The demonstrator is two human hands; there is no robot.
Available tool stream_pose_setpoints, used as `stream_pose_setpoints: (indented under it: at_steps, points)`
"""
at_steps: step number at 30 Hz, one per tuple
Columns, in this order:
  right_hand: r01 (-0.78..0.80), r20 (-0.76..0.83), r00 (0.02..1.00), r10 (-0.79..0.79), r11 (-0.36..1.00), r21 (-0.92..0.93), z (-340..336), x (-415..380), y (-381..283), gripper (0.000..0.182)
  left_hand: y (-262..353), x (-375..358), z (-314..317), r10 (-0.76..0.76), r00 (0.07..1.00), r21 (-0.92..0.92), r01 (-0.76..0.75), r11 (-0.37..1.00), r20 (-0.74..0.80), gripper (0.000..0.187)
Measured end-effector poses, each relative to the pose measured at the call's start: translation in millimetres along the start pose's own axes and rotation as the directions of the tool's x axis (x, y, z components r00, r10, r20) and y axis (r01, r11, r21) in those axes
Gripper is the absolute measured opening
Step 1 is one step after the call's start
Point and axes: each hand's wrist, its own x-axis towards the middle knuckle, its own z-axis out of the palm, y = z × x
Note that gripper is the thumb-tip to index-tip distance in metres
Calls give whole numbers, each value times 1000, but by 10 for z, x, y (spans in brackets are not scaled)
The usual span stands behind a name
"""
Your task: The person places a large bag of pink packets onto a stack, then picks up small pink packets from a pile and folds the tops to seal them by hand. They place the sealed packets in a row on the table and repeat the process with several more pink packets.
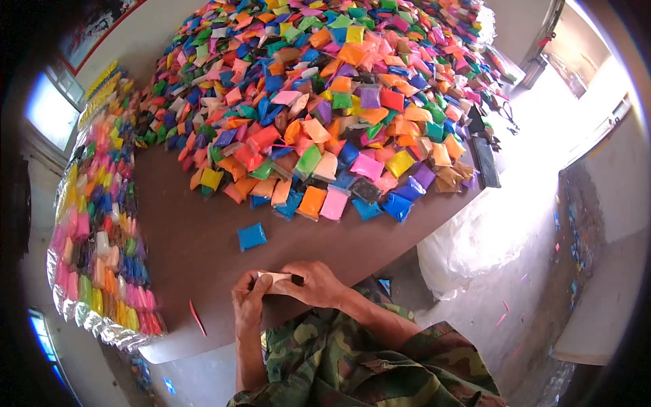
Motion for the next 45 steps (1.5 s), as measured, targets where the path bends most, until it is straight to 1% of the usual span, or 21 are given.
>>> stream_pose_setpoints:
  at_steps: [4,7,9,10,11,13,16,19,20,23,27,28,30,32,34,35,36,38,41,44,45]
  points:
    - [-55,-28,998,59,991,123,2,14,16,27,-15,15,84,30,998,-86,-35,996,-47,26]
    - [-149,-91,982,165,976,158,-102,66,-25,27,172,-14,154,37,981,-121,-61,991,-188,25]
    - [-246,-151,949,277,949,197,-346,190,-154,28,80,33,16,138,955,166,-97,981,-261,22]
    - [-226,-194,952,238,971,82,-518,283,-285,28,26,59,-36,192,939,307,-101,946,-284,21]
    - [-207,-233,953,194,978,-33,-697,400,-376,28,-15,74,-41,300,914,387,-182,904,-272,20]
    - [22,-327,941,-85,981,-191,-973,671,-227,29,-69,100,-38,501,838,538,-326,777,-215,17]
    - [151,-305,927,-219,961,-230,-1208,993,-455,27,-36,95,-3,440,868,513,-276,813,-231,18]
    - [368,-49,871,-490,714,-595,-901,1173,-514,26,-47,124,23,478,833,486,-307,818,-278,13]
    - [496,129,833,-539,623,-605,-754,1217,-483,22,-40,123,7,451,853,483,-288,827,-263,14]
    - [569,257,768,-587,440,-694,-384,1402,-292,21,-16,102,-33,402,882,476,-252,843,-245,16]
    - [556,268,720,-640,302,-774,-276,2007,-11,25,-2,98,-27,382,887,442,-243,863,-258,17]
    - [527,299,753,-586,264,-808,-335,2117,-11,22,-1,95,-25,361,896,422,-232,877,-258,17]
    - [525,392,741,-545,107,-844,-508,2400,110,27,-9,94,-29,328,907,377,-216,901,-264,16]
    - [435,376,790,-484,10,-900,-796,2713,141,30,-4,78,-44,330,907,381,-217,899,-262,14]
    - [277,233,851,-471,25,-960,-1096,3040,81,31,30,94,-66,374,896,433,-247,867,-238,12]
    - [262,228,830,-509,-6,-965,-1271,3157,38,29,30,99,-69,364,899,423,-239,874,-243,12]
    - [271,278,763,-583,-102,-957,-1506,3347,106,31,28,105,-69,354,903,412,-234,881,-243,12]
    - [234,229,716,-660,-83,-969,-1907,3665,83,31,19,130,-71,351,904,417,-229,880,-244,13]
    - [142,57,703,-709,62,-988,-2497,3962,116,34,-8,131,-78,351,904,445,-218,869,-244,15]
    - [-44,-141,811,-568,181,-982,-2964,4003,6,41,-5,150,-76,311,916,432,-180,883,-253,12]
    - [-77,-196,790,-580,223,-972,-3091,3971,-19,44,29,147,-75,295,921,426,-168,889,-254,12]
